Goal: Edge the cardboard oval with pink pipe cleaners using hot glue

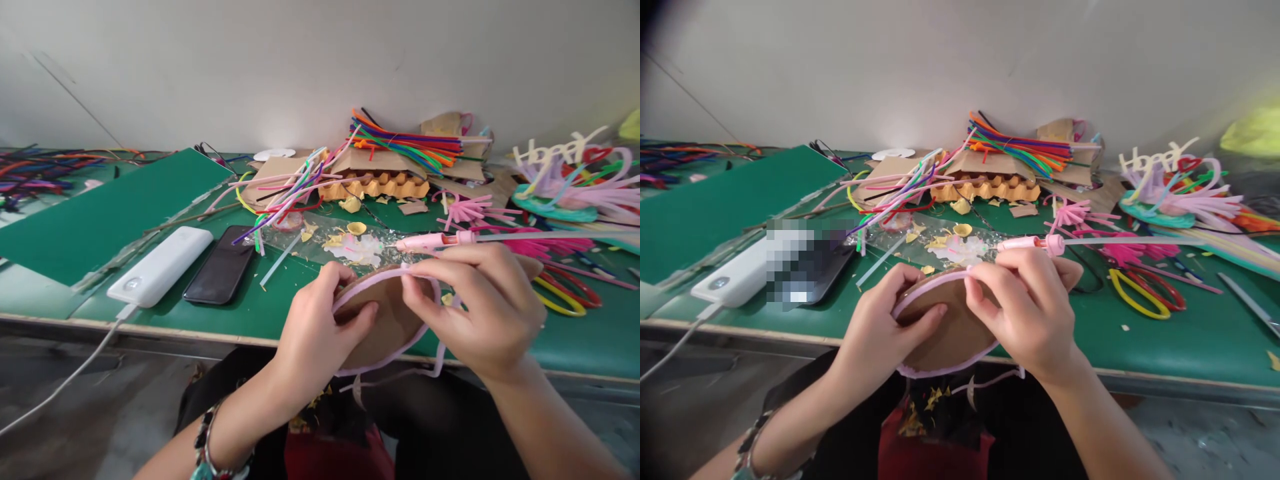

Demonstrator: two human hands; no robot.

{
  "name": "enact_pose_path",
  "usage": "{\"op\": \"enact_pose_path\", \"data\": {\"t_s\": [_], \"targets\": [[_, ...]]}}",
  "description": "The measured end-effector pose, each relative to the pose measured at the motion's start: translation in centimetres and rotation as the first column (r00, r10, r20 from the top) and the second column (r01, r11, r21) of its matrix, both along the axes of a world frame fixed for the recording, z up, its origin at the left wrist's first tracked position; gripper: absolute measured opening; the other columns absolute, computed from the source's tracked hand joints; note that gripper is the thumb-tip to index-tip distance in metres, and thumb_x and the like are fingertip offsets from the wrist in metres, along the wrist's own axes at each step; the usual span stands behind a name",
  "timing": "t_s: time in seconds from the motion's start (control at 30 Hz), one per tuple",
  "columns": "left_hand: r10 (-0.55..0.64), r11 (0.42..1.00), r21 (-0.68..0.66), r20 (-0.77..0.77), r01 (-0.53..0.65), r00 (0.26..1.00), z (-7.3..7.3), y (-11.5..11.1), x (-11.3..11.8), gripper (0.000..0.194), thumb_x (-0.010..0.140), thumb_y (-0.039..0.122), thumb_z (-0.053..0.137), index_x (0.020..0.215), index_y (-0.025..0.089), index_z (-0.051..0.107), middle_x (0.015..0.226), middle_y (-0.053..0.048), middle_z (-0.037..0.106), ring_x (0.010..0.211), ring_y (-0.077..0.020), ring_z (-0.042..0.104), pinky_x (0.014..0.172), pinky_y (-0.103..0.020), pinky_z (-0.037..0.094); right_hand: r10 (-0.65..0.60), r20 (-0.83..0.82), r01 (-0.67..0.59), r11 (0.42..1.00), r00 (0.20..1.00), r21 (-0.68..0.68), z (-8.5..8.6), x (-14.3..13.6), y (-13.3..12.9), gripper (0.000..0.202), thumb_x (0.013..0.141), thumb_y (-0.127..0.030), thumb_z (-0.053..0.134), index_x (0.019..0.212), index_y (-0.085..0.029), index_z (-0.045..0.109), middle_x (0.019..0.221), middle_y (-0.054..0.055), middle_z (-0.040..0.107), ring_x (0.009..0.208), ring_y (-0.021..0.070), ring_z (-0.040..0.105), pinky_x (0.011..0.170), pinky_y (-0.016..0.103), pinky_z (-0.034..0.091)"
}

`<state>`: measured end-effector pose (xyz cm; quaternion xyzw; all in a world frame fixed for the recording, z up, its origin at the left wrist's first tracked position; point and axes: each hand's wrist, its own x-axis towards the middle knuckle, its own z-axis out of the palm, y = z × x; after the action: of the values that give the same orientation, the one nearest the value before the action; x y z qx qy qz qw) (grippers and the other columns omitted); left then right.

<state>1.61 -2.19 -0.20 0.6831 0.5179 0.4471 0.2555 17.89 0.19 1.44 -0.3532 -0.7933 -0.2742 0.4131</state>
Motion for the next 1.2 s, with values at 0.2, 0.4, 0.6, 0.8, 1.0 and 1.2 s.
{"op": "enact_pose_path", "data": {"t_s": [0.2, 0.4, 0.6, 0.8, 1.0, 1.2], "targets": [[-0.001, 1.0, 0.018, -0.012, 0.002, 1.0, 0.0, -0.3, 0.2, 0.017, 0.07, 0.014, 0.058, 0.073, 0.021, 0.042, 0.061, 0.007, 0.051, 0.052, -0.0081, 0.049, 0.046, -0.017, 0.035, -0.03, 0.009, 0.029, 0.999, 1.0, 0.042, 0.5, -0.1, -0.4, 0.015, 0.071, -0.013, 0.061, 0.075, -0.026, 0.053, 0.059, -0.002, 0.054, 0.056, 0.0133, 0.054, 0.057, 0.033, 0.034], [0.034, 0.997, 0.077, -0.038, -0.031, 0.999, -0.3, -0.8, 0.6, 0.019, 0.07, 0.013, 0.057, 0.073, 0.021, 0.041, 0.059, 0.008, 0.05, 0.05, -0.0073, 0.048, 0.045, -0.016, 0.035, -0.025, -0.061, 0.022, 0.998, 0.998, -0.054, 0.7, -0.4, -0.7, 0.016, 0.072, -0.012, 0.06, 0.072, -0.024, 0.05, 0.06, -0.001, 0.054, 0.06, 0.0164, 0.056, 0.059, 0.035, 0.034], [0.071, 0.987, 0.145, -0.048, -0.064, 0.996, -0.5, -1.2, 1.0, 0.02, 0.069, 0.012, 0.059, 0.076, 0.021, 0.042, 0.059, 0.008, 0.054, 0.046, -0.006, 0.049, 0.043, -0.015, 0.036, 0.0, -0.15, -0.024, 0.987, 0.989, -0.161, 0.9, -0.5, -1.2, 0.017, 0.071, -0.011, 0.059, 0.069, -0.023, 0.048, 0.063, 0.001, 0.054, 0.066, 0.0188, 0.056, 0.061, 0.037, 0.038], [0.122, 0.975, 0.196, -0.09, -0.102, 0.988, -0.4, -1.7, 1.1, 0.019, 0.071, 0.015, 0.06, 0.076, 0.022, 0.043, 0.059, 0.008, 0.057, 0.047, -0.0073, 0.053, 0.044, -0.016, 0.039, 0.032, -0.268, -0.11, 0.953, 0.963, -0.283, 0.9, -0.4, -1.3, 0.019, 0.071, -0.01, 0.058, 0.067, -0.024, 0.045, 0.064, 0.0, 0.05, 0.074, 0.0206, 0.056, 0.064, 0.038, 0.04], [0.123, 0.97, 0.221, -0.084, -0.102, 0.989, -0.2, -1.7, 1.1, 0.015, 0.072, 0.016, 0.058, 0.074, 0.022, 0.044, 0.062, 0.006, 0.061, 0.053, -0.009, 0.057, 0.05, -0.018, 0.043, 0.065, -0.414, -0.237, 0.895, 0.908, -0.377, 0.6, -0.2, -1.0, 0.016, 0.073, -0.013, 0.057, 0.07, -0.024, 0.047, 0.071, 0.001, 0.049, 0.075, 0.0174, 0.051, 0.068, 0.036, 0.042], [0.116, 0.978, 0.178, -0.058, -0.104, 0.992, -0.1, -1.2, 0.8, 0.015, 0.069, 0.017, 0.06, 0.073, 0.021, 0.046, 0.063, 0.006, 0.06, 0.049, -0.0068, 0.053, 0.046, -0.016, 0.04, 0.063, -0.422, -0.28, 0.834, 0.904, -0.475, 0.7, -0.3, -0.6, 0.007, 0.074, -0.015, 0.053, 0.072, -0.022, 0.053, 0.075, 0.002, 0.058, 0.075, 0.015, 0.055, 0.06, 0.027, 0.044]]}}
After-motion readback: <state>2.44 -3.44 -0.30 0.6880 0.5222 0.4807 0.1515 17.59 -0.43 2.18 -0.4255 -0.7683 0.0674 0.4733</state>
